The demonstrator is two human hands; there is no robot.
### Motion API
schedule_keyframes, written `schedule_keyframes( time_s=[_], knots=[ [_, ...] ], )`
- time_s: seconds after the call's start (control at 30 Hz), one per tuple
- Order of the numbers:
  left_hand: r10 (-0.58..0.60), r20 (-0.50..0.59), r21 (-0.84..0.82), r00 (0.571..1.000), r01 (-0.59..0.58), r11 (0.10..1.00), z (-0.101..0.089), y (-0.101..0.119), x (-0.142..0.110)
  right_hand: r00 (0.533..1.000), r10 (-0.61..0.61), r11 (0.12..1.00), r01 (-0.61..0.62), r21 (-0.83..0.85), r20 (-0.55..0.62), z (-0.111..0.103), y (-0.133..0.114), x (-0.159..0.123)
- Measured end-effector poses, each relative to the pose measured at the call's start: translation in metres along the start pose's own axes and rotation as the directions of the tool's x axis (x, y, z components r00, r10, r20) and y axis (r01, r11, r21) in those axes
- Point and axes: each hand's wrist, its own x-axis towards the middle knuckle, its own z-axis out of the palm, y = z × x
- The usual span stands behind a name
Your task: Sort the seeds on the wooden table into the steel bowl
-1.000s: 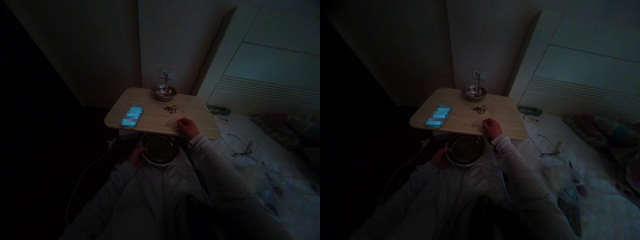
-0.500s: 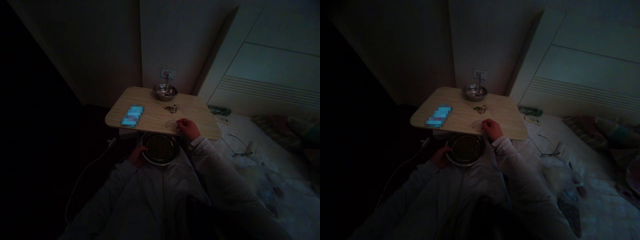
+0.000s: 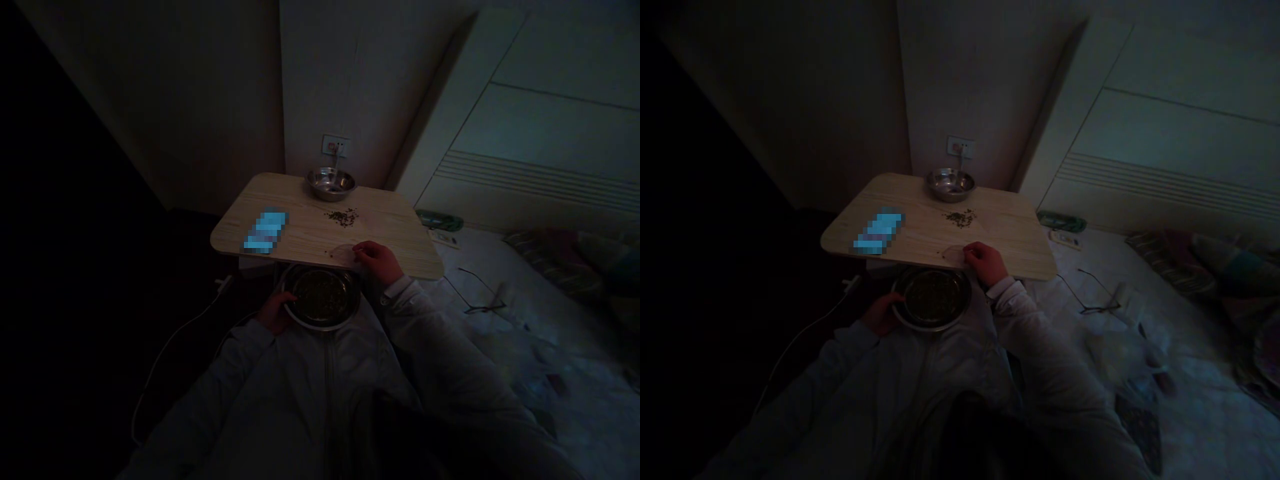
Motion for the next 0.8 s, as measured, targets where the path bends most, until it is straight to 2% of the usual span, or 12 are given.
schedule_keyframes(
  time_s=[0.13, 0.37, 0.8],
  knots=[
    [0.009, 0.01, 0.002, 1.0, -0.009, 1.0, 0.0001, -0.0003, -0.0005, 1.0, 0.004, 1.0, -0.004, 0.007, -0.014, -0.0018, 0.0033, 0.0004],
    [-0.002, -0.079, 0.019, 0.997, 0.003, 1.0, 0.0059, 0.0023, -0.0047, 1.0, 0.011, 1.0, -0.011, -0.023, 0.008, -0.0002, 0.0034, -0.0014],
    [0.004, -0.035, 0.03, 0.999, -0.003, 1.0, 0.0021, 0.0006, -0.0018, 0.999, 0.029, 0.999, -0.028, -0.036, 0.024, 0.0047, 0.0019, -0.0019]
  ],
)
